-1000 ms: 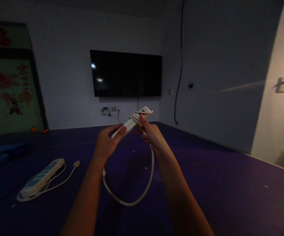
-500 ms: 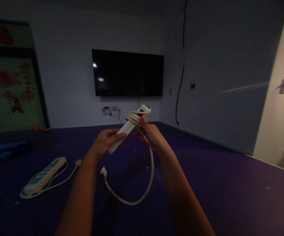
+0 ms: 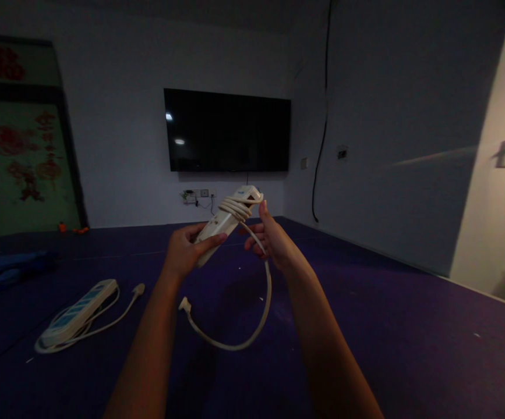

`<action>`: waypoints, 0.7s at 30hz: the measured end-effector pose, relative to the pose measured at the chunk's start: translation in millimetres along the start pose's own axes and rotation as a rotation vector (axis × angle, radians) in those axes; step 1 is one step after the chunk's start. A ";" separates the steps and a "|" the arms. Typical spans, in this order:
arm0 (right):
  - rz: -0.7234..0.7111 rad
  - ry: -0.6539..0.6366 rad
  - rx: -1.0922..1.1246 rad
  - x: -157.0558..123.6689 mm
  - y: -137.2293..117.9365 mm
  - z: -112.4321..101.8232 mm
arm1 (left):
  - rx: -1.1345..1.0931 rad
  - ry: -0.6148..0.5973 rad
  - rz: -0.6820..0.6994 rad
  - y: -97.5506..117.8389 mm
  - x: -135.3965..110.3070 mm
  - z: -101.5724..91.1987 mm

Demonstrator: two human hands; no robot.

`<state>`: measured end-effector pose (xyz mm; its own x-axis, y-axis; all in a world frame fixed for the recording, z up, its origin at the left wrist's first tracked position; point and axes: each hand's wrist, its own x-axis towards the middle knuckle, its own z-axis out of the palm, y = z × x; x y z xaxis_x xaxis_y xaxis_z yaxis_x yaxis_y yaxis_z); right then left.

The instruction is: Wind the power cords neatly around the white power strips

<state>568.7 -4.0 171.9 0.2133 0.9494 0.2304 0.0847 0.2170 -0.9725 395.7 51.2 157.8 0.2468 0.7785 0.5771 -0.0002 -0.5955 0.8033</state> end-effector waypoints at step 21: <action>-0.165 0.112 -0.071 4.7 4.8 3.6 | 0.785 0.289 0.456 -23.0 -1.1 28.6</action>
<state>566.6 2.3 168.2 0.2970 0.8704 0.3926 0.1945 0.3473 -0.9173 423.2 58.4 134.5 0.1344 0.3942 0.9092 0.6393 -0.7355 0.2244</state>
